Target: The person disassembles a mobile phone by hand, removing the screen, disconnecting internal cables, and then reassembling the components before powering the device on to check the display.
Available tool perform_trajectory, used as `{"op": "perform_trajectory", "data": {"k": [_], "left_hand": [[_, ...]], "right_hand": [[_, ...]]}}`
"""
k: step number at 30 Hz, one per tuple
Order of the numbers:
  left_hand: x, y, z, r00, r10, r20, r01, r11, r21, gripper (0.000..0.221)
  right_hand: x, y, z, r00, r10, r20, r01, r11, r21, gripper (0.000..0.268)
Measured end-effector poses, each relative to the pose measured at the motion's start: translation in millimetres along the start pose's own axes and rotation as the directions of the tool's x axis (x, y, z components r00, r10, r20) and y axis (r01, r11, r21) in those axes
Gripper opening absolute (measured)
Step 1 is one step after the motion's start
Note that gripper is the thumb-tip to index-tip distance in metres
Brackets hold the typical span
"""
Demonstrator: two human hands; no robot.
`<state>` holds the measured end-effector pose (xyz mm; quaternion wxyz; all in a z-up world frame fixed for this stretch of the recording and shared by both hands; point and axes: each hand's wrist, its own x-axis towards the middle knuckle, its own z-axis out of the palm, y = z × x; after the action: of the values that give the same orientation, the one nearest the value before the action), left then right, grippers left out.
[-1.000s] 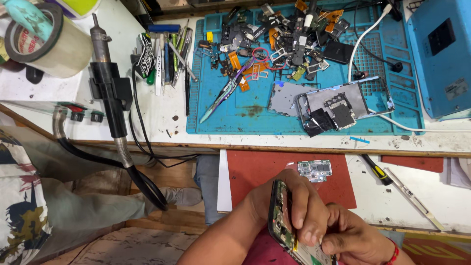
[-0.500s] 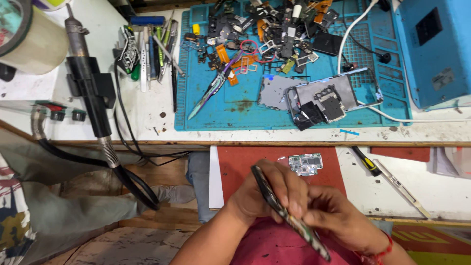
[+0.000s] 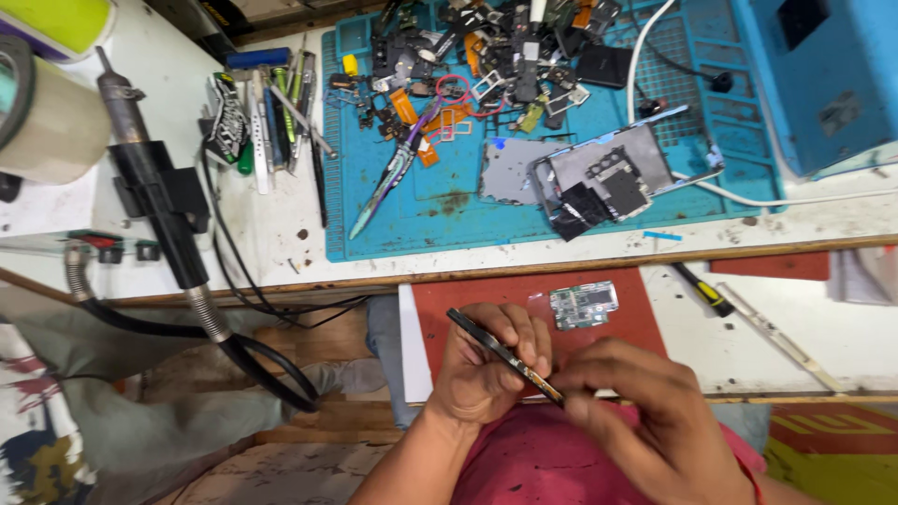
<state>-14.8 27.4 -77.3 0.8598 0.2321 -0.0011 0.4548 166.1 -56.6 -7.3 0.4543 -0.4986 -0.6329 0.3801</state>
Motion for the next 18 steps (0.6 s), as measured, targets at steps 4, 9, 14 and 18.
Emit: {"op": "perform_trajectory", "data": {"k": [4, 9, 14, 18], "left_hand": [[-1.7, 3.5, -0.1, 0.999, 0.003, 0.052, -0.002, 1.000, -0.003, 0.027], [-2.3, 2.4, -1.7, 0.998, -0.012, 0.056, 0.015, 0.999, -0.050, 0.029], [-4.4, -1.0, -1.7, 0.998, 0.012, -0.067, -0.013, 1.000, -0.005, 0.033], [-4.7, -4.3, -3.2, 0.992, 0.030, -0.119, -0.027, 0.999, 0.023, 0.035]], "right_hand": [[-16.1, 3.3, 13.6, 0.989, -0.127, -0.074, 0.112, 0.978, -0.178, 0.030], [-14.4, -2.0, 11.9, 0.990, -0.128, -0.052, 0.120, 0.983, -0.138, 0.033], [1.4, -4.8, 5.1, 0.995, 0.087, -0.043, -0.086, 0.996, 0.022, 0.018], [3.1, 0.4, 10.0, 0.984, 0.158, -0.077, -0.152, 0.985, 0.076, 0.010]]}}
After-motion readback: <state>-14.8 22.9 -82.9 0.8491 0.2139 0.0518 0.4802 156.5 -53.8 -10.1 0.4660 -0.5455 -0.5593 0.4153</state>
